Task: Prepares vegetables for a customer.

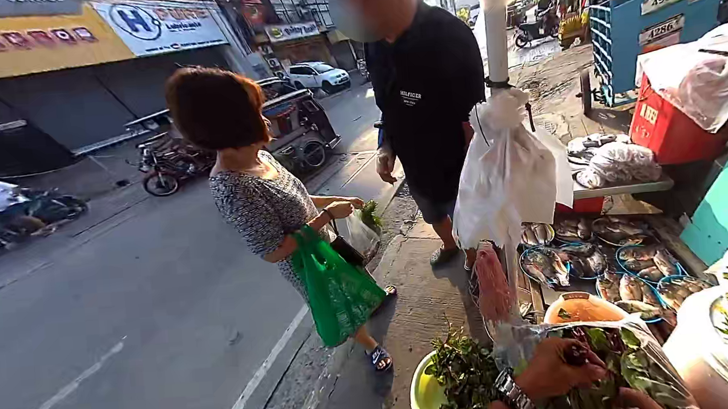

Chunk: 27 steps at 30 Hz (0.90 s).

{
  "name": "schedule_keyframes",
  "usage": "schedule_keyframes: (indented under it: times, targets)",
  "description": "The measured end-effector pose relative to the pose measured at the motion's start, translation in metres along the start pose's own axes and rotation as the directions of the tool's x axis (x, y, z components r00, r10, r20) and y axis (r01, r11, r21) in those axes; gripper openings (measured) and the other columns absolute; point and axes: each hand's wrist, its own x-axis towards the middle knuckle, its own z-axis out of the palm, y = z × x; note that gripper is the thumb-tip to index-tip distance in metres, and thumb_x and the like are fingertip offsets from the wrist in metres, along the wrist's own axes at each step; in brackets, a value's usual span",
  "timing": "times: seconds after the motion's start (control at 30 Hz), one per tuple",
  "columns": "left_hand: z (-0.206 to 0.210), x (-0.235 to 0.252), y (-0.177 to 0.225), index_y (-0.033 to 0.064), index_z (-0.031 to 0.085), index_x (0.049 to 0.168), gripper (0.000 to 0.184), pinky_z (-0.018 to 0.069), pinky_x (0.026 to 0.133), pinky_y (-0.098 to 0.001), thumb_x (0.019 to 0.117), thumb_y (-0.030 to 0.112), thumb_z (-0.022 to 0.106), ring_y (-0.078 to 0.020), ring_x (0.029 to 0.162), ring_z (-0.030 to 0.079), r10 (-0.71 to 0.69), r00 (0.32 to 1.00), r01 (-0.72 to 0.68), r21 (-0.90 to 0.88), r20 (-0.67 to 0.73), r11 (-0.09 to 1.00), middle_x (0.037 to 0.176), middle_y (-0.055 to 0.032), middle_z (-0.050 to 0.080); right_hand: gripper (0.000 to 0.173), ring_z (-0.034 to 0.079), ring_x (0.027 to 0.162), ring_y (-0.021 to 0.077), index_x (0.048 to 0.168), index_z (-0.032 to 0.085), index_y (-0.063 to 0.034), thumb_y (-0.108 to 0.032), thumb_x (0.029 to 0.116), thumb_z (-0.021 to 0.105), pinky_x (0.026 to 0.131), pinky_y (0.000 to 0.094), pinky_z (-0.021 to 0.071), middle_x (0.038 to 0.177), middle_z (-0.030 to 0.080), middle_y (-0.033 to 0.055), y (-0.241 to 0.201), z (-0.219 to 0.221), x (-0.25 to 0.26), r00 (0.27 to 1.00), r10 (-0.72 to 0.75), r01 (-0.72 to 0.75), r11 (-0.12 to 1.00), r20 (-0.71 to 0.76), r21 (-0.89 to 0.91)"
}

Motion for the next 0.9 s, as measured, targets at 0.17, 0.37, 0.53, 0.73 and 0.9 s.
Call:
schedule_keyframes:
  times: [0.17,0.37,0.53,0.73,0.9]
  targets:
    - [-0.006,-0.006,0.032,-0.0082,0.066,0.118,0.026,0.0605,0.073,-0.0299,0.0926,-0.002,0.065,-0.0106,0.072,0.069,0.012,1.0,-0.009,-0.224,0.015,0.974,0.084,-0.0045,0.072,0.028,0.071,0.093,0.0135,0.113,0.07,0.0075,-0.009,0.092,0.06,0.086,0.0294,0.0591,0.105,0.073,0.0156,-0.014,-0.019,0.001,0.974,-0.171,0.155,0.981,-0.146,-0.115]
    - [-0.011,-0.006,0.039,-0.0017,0.065,0.124,0.036,0.0609,0.078,-0.0286,0.0883,-0.002,0.066,-0.0092,0.084,0.07,0.057,0.997,-0.04,-0.27,0.053,0.962,0.101,-0.0007,0.072,0.027,0.069,0.1,0.014,0.113,0.073,0.0052,-0.01,0.095,0.058,0.092,0.0294,0.0566,0.108,0.073,0.0163,-0.043,-0.037,0.001,0.954,-0.293,0.284,0.951,-0.066,-0.126]
    - [-0.011,-0.001,0.034,-0.0015,0.065,0.128,0.045,0.0597,0.08,-0.0278,0.0842,0.001,0.07,-0.0082,0.088,0.067,0.067,0.987,-0.025,-0.272,0.145,0.962,0.114,-0.0023,0.066,0.028,0.069,0.102,0.0167,0.115,0.074,0.0038,-0.01,0.0953,0.059,0.094,0.0282,0.0546,0.106,0.074,0.0172,-0.054,-0.026,0.004,0.942,-0.334,0.327,0.936,-0.04,-0.128]
    - [-0.009,0.002,0.028,0.0032,0.063,0.134,0.056,0.052,0.099,-0.0305,0.0786,0.007,0.073,-0.0123,0.117,0.058,0.063,0.988,-0.039,-0.164,0.144,0.986,0.134,-0.0045,0.057,0.028,0.069,0.104,0.0219,0.115,0.073,0.0045,-0.009,0.0968,0.058,0.096,0.0317,0.0547,0.108,0.074,0.0184,-0.049,-0.015,0.014,0.943,-0.331,0.325,0.936,-0.021,-0.138]
    - [-0.008,0.0,0.022,0.0065,0.066,0.13,0.051,0.0531,0.1,-0.0322,0.0799,0.012,0.074,-0.0134,0.124,0.059,0.08,0.989,-0.054,-0.198,0.126,0.979,0.146,-0.0053,0.056,0.027,0.069,0.1,0.0257,0.114,0.074,0.0039,-0.008,0.0959,0.058,0.093,0.0352,0.0558,0.106,0.073,0.0198,-0.049,-0.006,0.019,0.94,-0.342,0.337,0.929,-0.006,-0.155]
